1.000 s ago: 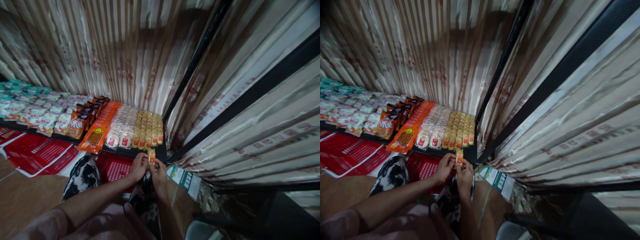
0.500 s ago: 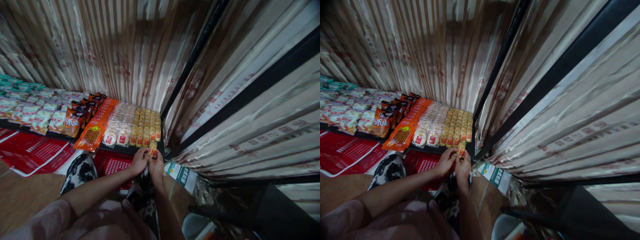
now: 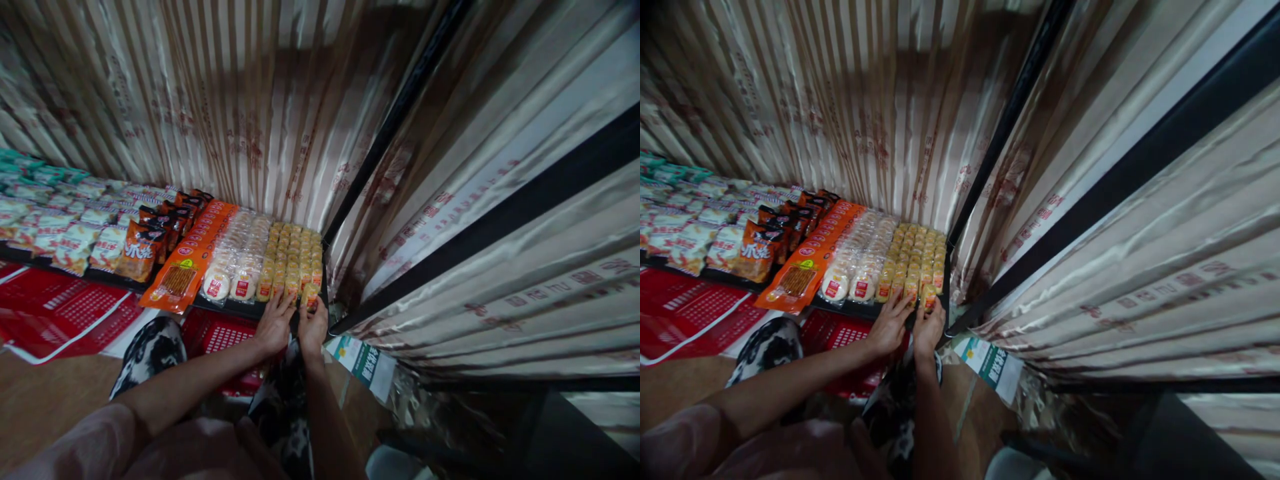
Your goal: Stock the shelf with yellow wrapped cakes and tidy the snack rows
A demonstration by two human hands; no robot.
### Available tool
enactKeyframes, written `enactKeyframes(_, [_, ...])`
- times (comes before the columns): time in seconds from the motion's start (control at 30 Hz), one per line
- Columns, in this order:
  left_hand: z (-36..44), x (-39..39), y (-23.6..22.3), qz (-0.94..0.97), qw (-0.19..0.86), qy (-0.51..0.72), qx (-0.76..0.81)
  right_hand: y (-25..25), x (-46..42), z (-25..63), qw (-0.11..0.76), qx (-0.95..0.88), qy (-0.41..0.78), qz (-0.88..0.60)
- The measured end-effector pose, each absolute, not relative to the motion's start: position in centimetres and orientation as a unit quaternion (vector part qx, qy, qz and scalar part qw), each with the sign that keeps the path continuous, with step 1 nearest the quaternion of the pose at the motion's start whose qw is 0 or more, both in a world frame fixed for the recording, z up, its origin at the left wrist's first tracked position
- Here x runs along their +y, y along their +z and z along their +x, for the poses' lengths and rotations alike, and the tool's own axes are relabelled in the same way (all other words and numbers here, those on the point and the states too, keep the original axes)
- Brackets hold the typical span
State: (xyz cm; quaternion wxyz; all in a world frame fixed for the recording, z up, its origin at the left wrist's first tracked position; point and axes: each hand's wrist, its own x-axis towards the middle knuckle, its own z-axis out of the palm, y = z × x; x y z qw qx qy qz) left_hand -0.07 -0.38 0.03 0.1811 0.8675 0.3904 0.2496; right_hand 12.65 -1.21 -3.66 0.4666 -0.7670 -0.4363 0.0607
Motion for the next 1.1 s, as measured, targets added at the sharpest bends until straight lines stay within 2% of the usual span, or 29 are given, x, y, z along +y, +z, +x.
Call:
enactKeyframes(0.57, [-0.1,1.3,-3.9,0.898,0.118,0.229,0.357,-3.9,0.6,12.3,0.453,-0.441,0.051,-0.773])
enactKeyframes(0.87, [-0.1,1.3,-4.6,0.904,0.076,0.234,0.349,-4.7,0.3,12.5,0.485,-0.458,0.028,-0.744])
enactKeyframes(1.1, [-0.3,1.1,-4.6,0.907,0.064,0.238,0.340,-4.8,0.1,12.4,0.482,-0.464,0.056,-0.741])
